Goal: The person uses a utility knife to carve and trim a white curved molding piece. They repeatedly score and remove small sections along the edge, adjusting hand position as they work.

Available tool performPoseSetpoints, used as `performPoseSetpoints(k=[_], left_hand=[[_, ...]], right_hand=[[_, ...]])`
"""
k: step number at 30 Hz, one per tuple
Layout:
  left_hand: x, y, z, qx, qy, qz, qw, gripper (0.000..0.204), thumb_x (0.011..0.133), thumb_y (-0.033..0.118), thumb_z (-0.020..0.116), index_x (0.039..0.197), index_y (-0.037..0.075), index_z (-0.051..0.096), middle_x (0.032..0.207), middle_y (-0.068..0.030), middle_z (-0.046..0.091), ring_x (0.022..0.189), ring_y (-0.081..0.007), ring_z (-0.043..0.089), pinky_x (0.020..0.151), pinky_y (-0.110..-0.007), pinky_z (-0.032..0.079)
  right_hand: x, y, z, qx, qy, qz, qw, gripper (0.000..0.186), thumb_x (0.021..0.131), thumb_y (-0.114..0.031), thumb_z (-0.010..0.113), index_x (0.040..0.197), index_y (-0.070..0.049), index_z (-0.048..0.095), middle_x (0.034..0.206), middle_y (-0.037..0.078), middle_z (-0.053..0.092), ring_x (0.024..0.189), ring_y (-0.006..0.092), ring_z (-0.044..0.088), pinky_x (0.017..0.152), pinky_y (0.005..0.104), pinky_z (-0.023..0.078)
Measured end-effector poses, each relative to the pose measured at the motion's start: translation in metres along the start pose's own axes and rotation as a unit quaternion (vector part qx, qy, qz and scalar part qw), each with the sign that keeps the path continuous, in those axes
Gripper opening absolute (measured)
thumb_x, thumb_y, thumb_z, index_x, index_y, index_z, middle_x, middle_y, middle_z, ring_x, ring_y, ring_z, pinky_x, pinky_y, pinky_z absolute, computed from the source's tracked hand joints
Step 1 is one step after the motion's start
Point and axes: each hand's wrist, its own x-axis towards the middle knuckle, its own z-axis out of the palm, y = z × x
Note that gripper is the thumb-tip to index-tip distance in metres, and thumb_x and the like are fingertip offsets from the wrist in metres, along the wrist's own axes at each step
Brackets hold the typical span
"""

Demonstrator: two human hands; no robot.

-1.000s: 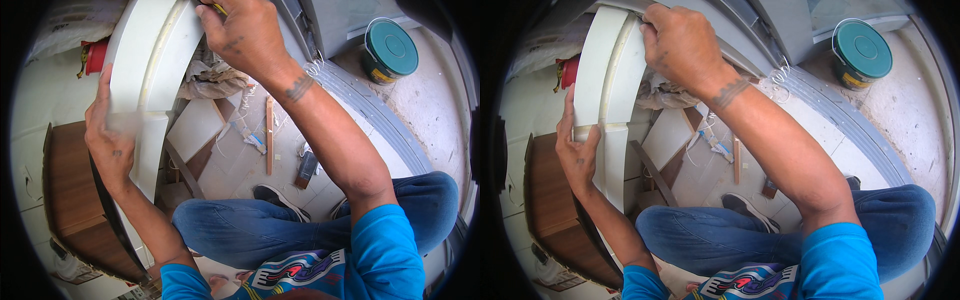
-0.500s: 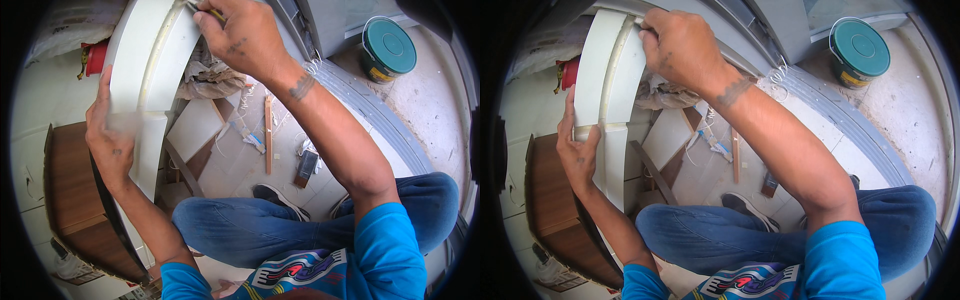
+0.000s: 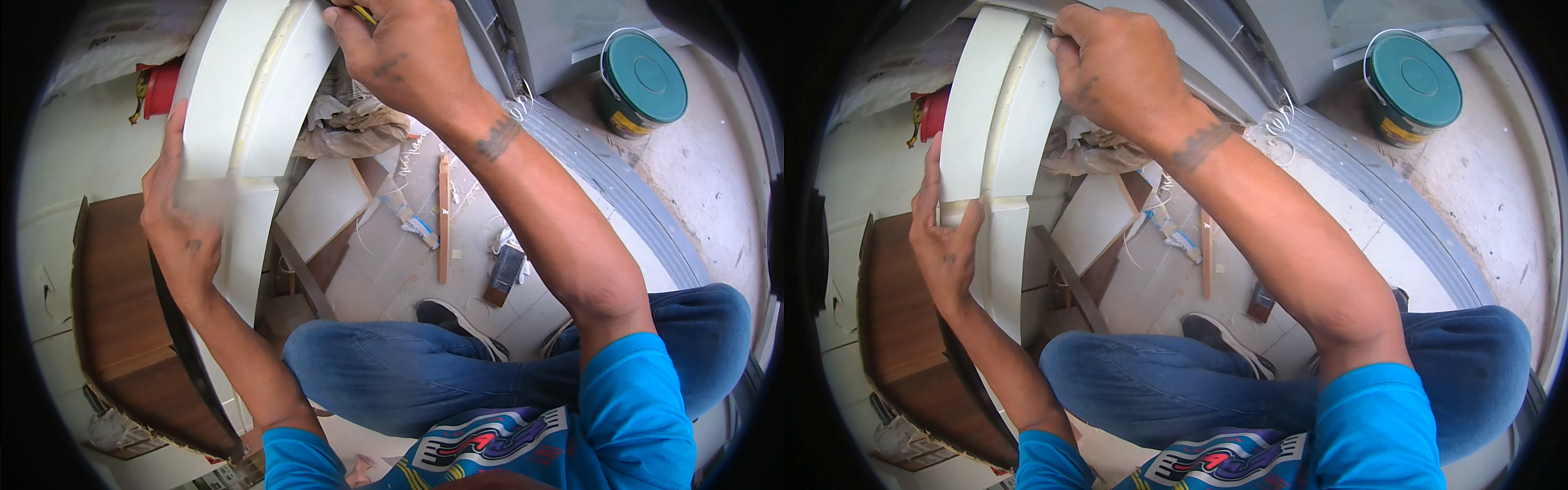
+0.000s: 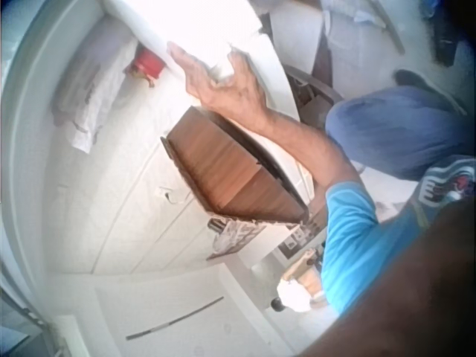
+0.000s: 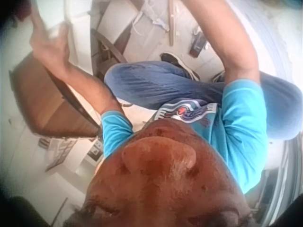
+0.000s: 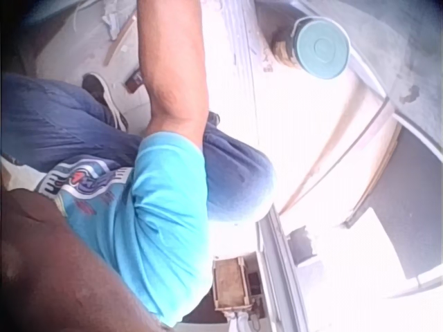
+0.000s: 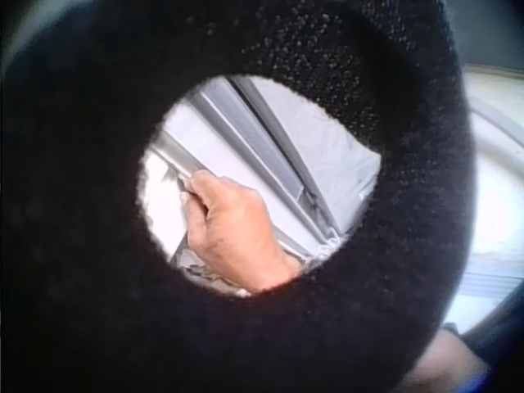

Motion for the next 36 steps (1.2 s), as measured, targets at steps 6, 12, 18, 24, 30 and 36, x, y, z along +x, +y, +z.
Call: performPoseSetpoints(k=[6, 12, 18, 24, 30, 36], left_hand=[[-0.001, -0.002, 0.001, -0.02, 0.003, 0.002, 1.0, 0.087, 0.08, 0.003, 0.068, 0.165, 0.012, 0.053, 0.156, -0.0113, 0.064, 0.136, -0.0265, 0.052, 0.121, -0.042, 0.04], [-0.001, 0.001, 0.0, -0.013, 0.001, -0.005, 1.0, 0.088, 0.079, 0.004, 0.069, 0.165, 0.014, 0.054, 0.155, -0.0121, 0.065, 0.135, -0.0273, 0.053, 0.121, -0.043, 0.041], [-0.001, 0.005, 0.0, -0.007, 0.005, -0.024, 1.0, 0.086, 0.078, 0.006, 0.07, 0.163, 0.014, 0.057, 0.152, -0.0122, 0.067, 0.133, -0.0274, 0.054, 0.12, -0.044, 0.042], [-0.001, 0.006, 0.002, -0.022, 0.015, -0.043, 0.999, 0.085, 0.079, 0.005, 0.072, 0.162, 0.016, 0.058, 0.143, -0.0174, 0.067, 0.135, -0.0258, 0.057, 0.117, -0.042, 0.045], [-0.002, 0.0, 0.003, -0.016, 0.024, -0.04, 0.999, 0.085, 0.08, 0.005, 0.072, 0.162, 0.018, 0.059, 0.138, -0.0181, 0.066, 0.132, -0.0271, 0.061, 0.113, -0.042, 0.051], [-0.003, -0.006, 0.002, -0.055, 0.025, -0.004, 0.998, 0.084, 0.08, 0.002, 0.072, 0.161, 0.018, 0.06, 0.137, -0.0187, 0.066, 0.128, -0.0256, 0.064, 0.11, -0.04, 0.053]], right_hand=[[-0.006, -0.009, -0.005, -0.052, -0.06, 0.048, 0.996, 0.012, 0.092, -0.015, 0.074, 0.093, -0.003, 0.076, 0.078, 0.022, 0.072, 0.076, 0.0428, 0.073, 0.072, 0.0522, 0.06], [-0.018, -0.022, 0.001, -0.058, -0.052, 0.048, 0.996, 0.012, 0.091, -0.014, 0.073, 0.093, -0.003, 0.076, 0.079, 0.023, 0.071, 0.075, 0.0434, 0.072, 0.07, 0.0526, 0.059], [-0.03, -0.032, 0.007, -0.036, -0.097, 0.077, 0.992, 0.011, 0.092, -0.013, 0.073, 0.093, -0.002, 0.075, 0.077, 0.021, 0.07, 0.071, 0.0408, 0.069, 0.066, 0.0503, 0.057], [-0.045, -0.046, 0.015, -0.011, -0.112, 0.08, 0.99, 0.009, 0.092, -0.011, 0.072, 0.091, -0.002, 0.072, 0.077, 0.021, 0.068, 0.072, 0.0427, 0.069, 0.066, 0.0535, 0.057], [-0.06, -0.058, 0.022, -0.014, -0.128, 0.098, 0.987, 0.008, 0.094, -0.01, 0.074, 0.097, -0.003, 0.073, 0.078, 0.015, 0.068, 0.074, 0.0356, 0.069, 0.069, 0.0445, 0.055], [-0.079, -0.076, 0.03, 0.011, -0.158, 0.116, 0.981, 0.009, 0.095, -0.012, 0.073, 0.1, -0.004, 0.072, 0.083, 0.016, 0.067, 0.075, 0.0374, 0.069, 0.068, 0.0478, 0.055]])
